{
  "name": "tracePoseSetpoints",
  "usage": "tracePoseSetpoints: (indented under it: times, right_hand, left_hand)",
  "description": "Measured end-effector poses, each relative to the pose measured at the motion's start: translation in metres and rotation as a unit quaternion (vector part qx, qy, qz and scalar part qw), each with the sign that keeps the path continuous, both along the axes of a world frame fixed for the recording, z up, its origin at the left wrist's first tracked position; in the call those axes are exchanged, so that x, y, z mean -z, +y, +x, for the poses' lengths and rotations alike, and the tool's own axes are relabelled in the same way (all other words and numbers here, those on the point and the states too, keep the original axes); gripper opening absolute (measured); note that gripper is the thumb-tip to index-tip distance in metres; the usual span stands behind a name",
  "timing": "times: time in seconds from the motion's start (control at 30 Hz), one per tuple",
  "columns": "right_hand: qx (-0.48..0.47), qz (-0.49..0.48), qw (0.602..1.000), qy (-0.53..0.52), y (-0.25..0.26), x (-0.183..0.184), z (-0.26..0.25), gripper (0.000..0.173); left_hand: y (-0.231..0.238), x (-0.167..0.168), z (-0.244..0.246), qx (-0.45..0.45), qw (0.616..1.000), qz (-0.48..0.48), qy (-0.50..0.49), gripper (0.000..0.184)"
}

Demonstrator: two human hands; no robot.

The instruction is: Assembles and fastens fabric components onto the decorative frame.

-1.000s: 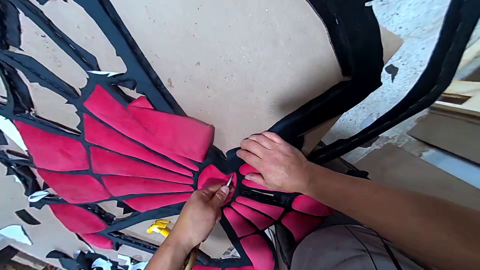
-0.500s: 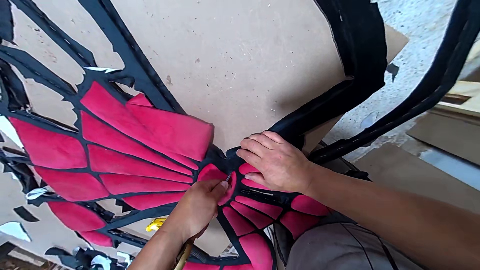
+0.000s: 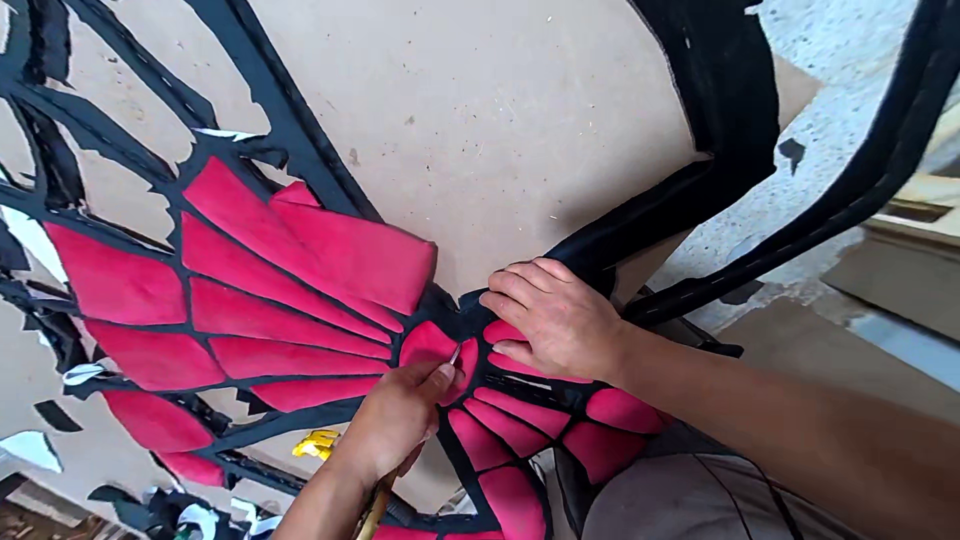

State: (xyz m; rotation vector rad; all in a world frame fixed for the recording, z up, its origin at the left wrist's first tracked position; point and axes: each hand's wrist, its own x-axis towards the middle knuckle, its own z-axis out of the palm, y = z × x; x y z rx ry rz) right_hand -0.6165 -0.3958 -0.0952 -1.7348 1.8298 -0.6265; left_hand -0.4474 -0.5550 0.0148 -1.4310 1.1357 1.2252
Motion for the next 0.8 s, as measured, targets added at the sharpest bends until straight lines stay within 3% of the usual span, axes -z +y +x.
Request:
tracePoseSetpoints:
  times: [0.37,0.63,0.8]
  right_hand:
    - [0.013,-0.030,0.999,0.004,0.001,0.005,0.000,0.051]
    - [0.023,-0.023,0.999,0.011,0.004,0.005,0.001,0.050]
    - [0.018,-0.020,1.000,0.013,0.001,0.003,-0.001,0.054]
  left_hand:
    - [-0.002,0.005,-0.007,0.050,0.999,-0.004,-0.001,0.035]
    - [0.001,0.012,-0.056,0.138,0.984,0.016,-0.111,0.040]
    - [0.006,0.008,-0.036,0.066,0.997,-0.004,-0.050,0.043]
